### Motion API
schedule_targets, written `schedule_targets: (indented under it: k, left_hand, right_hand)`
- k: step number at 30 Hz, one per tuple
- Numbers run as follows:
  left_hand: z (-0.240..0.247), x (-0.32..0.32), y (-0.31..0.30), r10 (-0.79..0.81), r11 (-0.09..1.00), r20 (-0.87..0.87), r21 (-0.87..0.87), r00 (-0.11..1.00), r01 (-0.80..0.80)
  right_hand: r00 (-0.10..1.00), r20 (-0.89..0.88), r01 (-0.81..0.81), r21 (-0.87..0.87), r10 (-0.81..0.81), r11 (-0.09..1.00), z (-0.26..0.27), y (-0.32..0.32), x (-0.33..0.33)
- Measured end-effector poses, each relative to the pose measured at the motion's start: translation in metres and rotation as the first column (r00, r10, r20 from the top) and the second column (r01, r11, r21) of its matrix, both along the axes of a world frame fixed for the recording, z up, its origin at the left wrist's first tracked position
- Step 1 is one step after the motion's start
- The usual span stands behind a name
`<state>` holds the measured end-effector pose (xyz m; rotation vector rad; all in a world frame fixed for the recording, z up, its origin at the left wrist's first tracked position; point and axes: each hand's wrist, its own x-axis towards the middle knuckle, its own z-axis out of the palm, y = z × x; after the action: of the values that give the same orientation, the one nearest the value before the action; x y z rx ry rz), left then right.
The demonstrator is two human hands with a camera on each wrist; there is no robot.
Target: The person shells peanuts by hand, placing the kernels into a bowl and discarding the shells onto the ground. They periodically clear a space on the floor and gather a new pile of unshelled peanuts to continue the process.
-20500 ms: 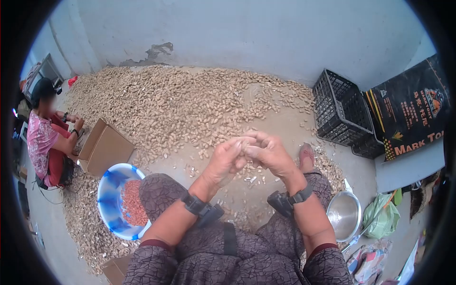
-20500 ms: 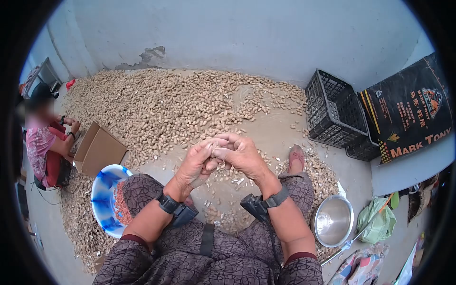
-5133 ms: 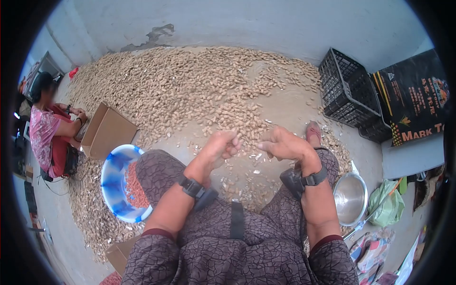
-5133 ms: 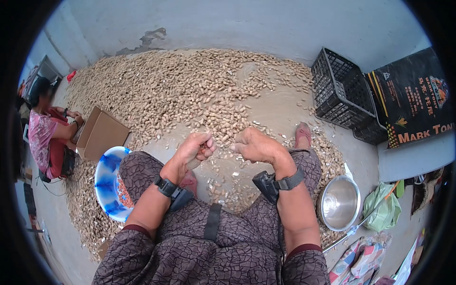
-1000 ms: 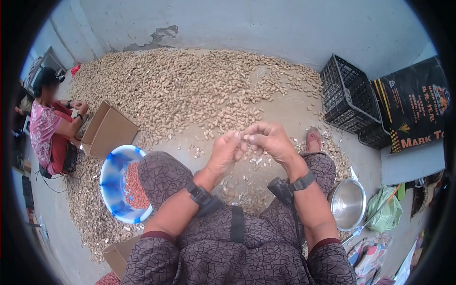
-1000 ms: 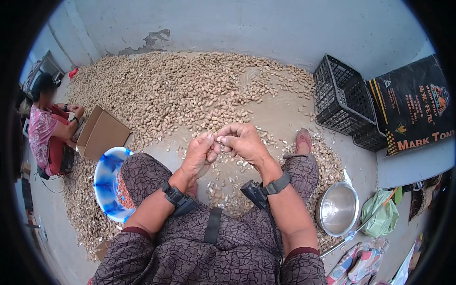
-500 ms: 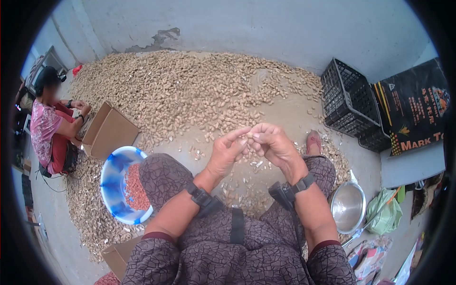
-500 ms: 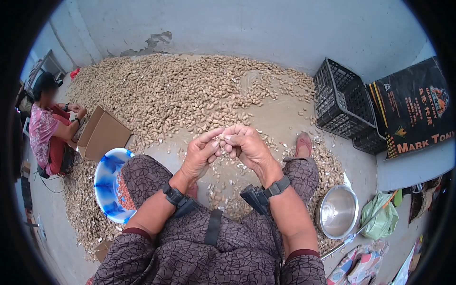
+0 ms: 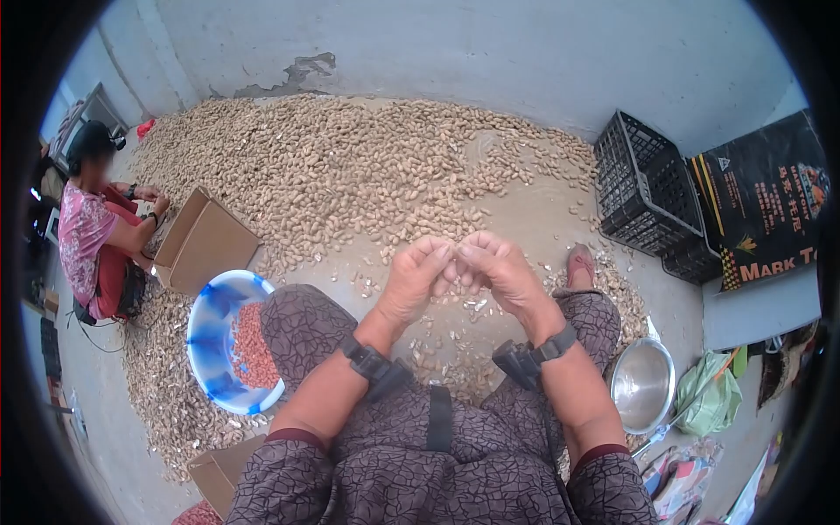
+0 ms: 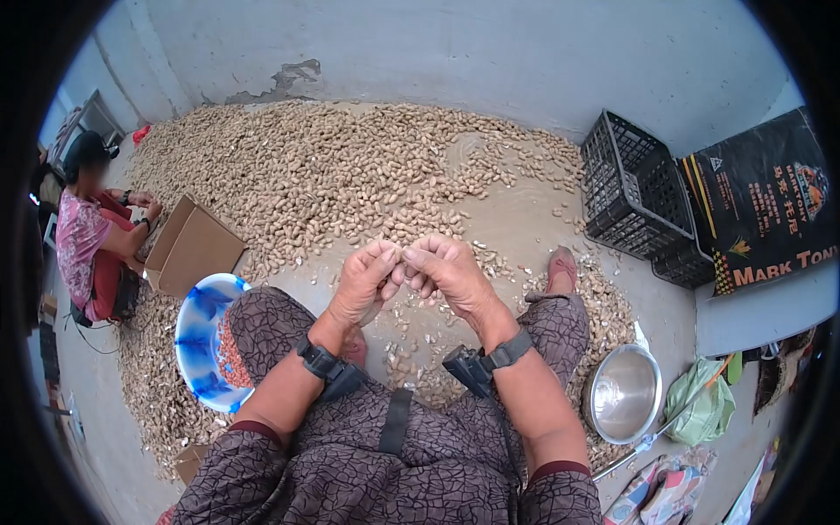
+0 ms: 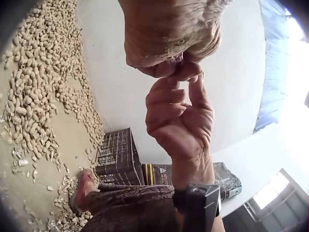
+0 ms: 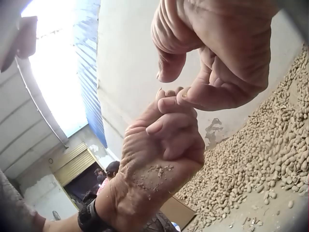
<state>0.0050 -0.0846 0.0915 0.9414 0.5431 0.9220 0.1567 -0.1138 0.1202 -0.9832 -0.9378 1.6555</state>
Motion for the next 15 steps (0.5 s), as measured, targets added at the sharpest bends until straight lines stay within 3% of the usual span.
schedule_targets:
  k: [2,5,7,15]
  left_hand:
    - [0.0036,-0.0011,0.0,-0.004,1.0,0.02,0.008,1.0,0.004]
    - [0.0054,-0.0056,-0.0002,-0.144,0.988,0.068,-0.05,0.987,0.147]
    - [0.005,-0.0063,-0.0014,-0.187,0.971,0.086,-0.132,0.979,0.197]
    - [0.0045,-0.0078,-0.0024,-0.188,0.97,0.151,-0.124,0.97,0.207]
  right_hand:
    - [0.977,0.2,0.047,0.115,-0.07,0.992,0.0042,-0.0005,0.0001]
    - [0.957,0.28,0.029,0.155,-0.072,0.988,0.0018,-0.0007,-0.0022]
    - [0.963,0.265,0.0,0.16,-0.043,0.987,-0.001,0.0003,-0.0005]
    - [0.959,0.282,-0.061,0.146,0.017,0.987,0.003,0.0002,0.0051]
